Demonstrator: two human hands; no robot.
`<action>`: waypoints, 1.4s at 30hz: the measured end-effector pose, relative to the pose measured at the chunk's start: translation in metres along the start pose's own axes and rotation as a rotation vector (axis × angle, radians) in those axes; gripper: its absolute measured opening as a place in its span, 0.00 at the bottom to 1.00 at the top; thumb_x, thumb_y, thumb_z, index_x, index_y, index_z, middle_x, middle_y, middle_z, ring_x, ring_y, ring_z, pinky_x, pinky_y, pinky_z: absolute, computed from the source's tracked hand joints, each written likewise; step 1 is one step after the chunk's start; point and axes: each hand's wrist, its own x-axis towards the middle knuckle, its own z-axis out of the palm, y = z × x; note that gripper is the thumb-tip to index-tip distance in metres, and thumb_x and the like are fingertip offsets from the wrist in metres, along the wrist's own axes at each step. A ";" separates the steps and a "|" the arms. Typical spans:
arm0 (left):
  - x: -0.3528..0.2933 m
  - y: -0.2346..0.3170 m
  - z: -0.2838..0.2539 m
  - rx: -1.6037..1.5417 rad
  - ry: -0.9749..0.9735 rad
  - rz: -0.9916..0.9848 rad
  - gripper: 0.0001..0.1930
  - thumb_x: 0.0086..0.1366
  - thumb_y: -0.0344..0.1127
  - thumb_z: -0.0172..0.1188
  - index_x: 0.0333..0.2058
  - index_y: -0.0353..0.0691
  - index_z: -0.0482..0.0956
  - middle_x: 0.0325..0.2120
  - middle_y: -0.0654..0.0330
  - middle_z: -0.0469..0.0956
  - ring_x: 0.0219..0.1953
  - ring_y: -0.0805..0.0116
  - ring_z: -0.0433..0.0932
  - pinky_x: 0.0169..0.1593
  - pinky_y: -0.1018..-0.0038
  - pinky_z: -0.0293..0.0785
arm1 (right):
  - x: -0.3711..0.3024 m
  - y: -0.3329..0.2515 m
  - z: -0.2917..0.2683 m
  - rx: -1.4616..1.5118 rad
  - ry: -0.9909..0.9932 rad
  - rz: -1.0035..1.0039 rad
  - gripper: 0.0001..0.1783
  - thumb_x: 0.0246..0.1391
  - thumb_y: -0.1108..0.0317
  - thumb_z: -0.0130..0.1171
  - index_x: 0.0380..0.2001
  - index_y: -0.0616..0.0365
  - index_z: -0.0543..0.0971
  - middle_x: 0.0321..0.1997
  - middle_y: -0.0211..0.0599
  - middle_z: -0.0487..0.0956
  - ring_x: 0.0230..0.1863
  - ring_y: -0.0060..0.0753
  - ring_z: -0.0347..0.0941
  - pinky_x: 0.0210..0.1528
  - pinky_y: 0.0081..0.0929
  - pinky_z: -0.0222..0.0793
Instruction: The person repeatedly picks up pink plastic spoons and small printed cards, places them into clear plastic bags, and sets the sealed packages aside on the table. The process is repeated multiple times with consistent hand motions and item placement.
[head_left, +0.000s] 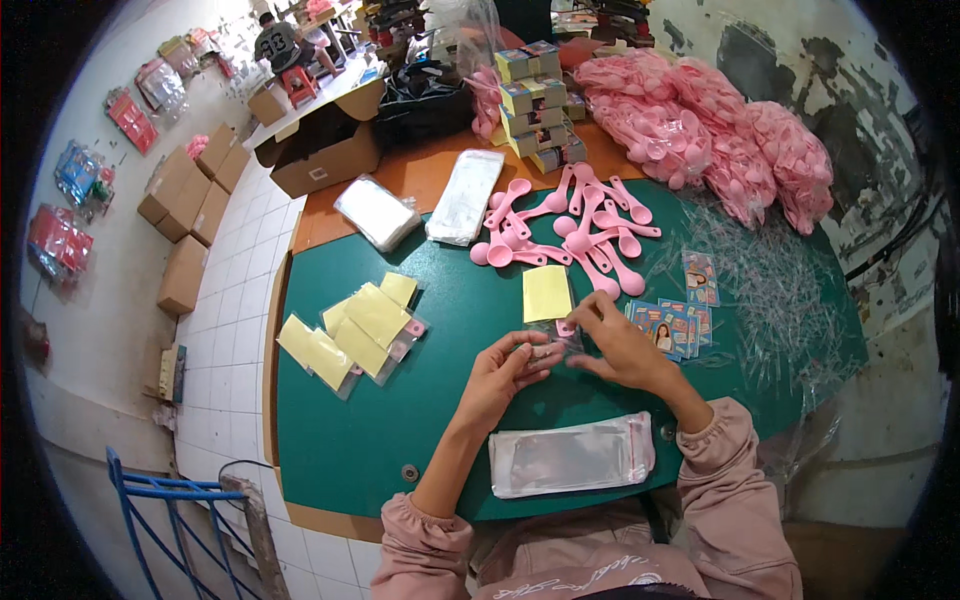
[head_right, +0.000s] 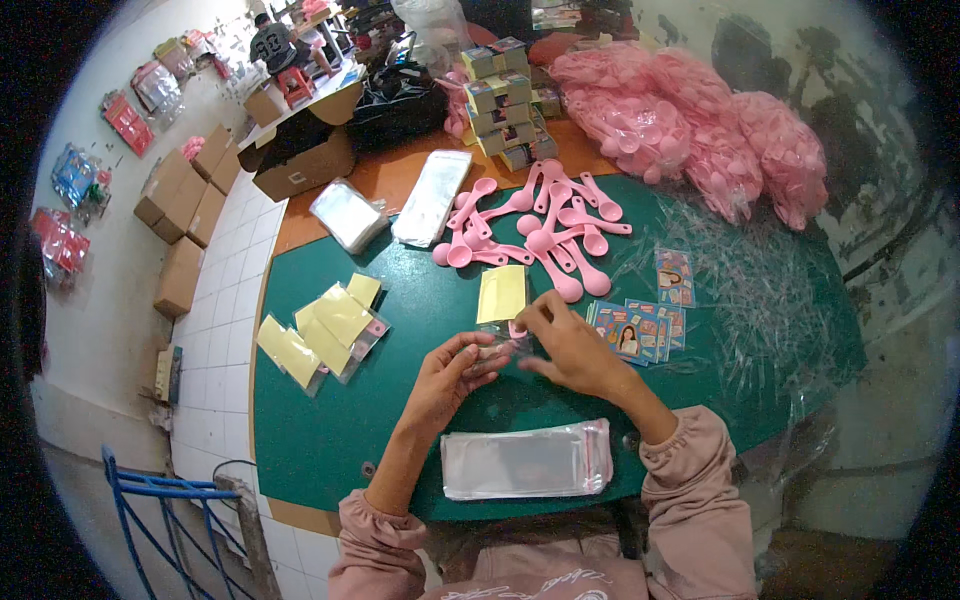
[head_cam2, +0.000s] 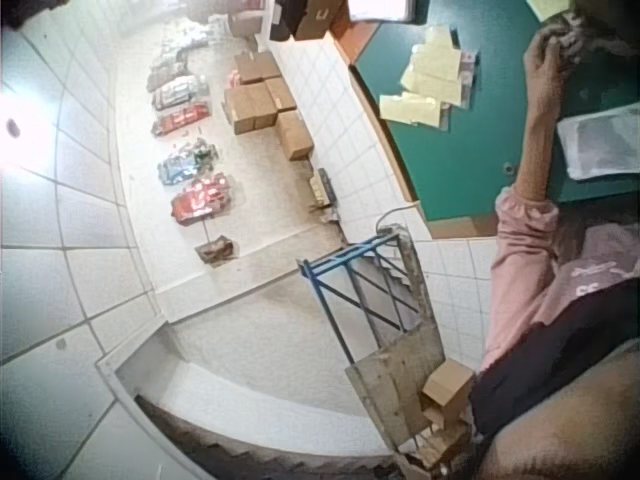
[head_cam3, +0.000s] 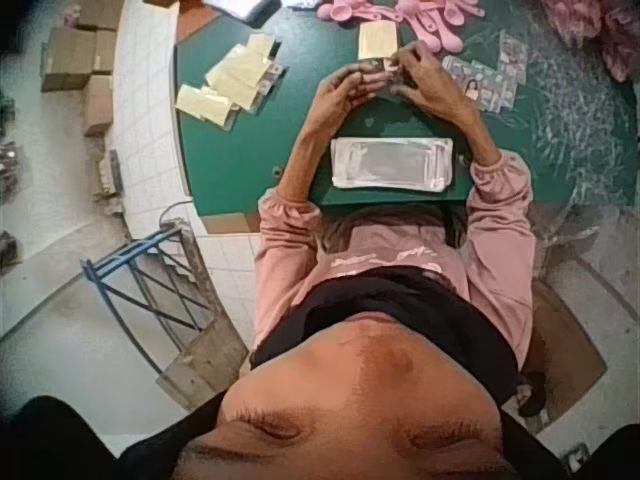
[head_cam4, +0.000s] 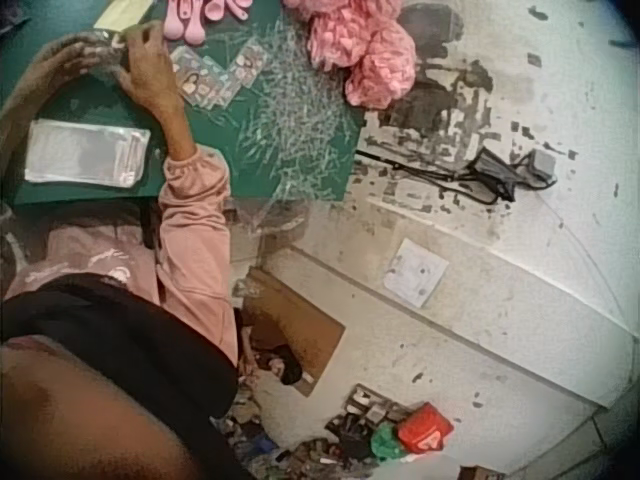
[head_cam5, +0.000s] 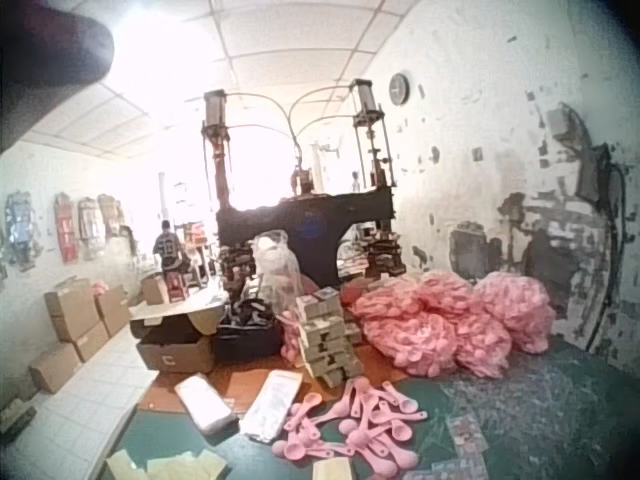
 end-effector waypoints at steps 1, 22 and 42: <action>-0.001 0.002 0.000 0.007 -0.007 -0.006 0.13 0.65 0.35 0.44 0.46 0.37 0.67 0.40 0.52 0.75 0.40 0.69 0.76 0.40 0.79 0.73 | 0.000 0.004 0.003 0.050 0.010 0.025 0.19 0.37 0.70 0.64 0.34 0.62 0.69 0.33 0.41 0.64 0.36 0.37 0.66 0.38 0.28 0.64; 0.010 -0.007 -0.006 0.847 0.245 0.220 0.09 0.53 0.34 0.62 0.28 0.35 0.74 0.23 0.65 0.75 0.27 0.78 0.73 0.31 0.82 0.70 | -0.008 0.017 0.027 0.883 0.040 0.559 0.08 0.50 0.70 0.56 0.27 0.65 0.70 0.25 0.34 0.75 0.25 0.22 0.74 0.29 0.18 0.71; 0.010 -0.001 -0.012 0.880 0.293 0.334 0.19 0.54 0.27 0.56 0.47 0.40 0.70 0.39 0.61 0.74 0.31 0.76 0.72 0.28 0.82 0.69 | -0.001 -0.003 0.027 0.357 0.208 0.420 0.11 0.47 0.74 0.56 0.36 0.64 0.71 0.28 0.37 0.74 0.27 0.27 0.72 0.28 0.27 0.69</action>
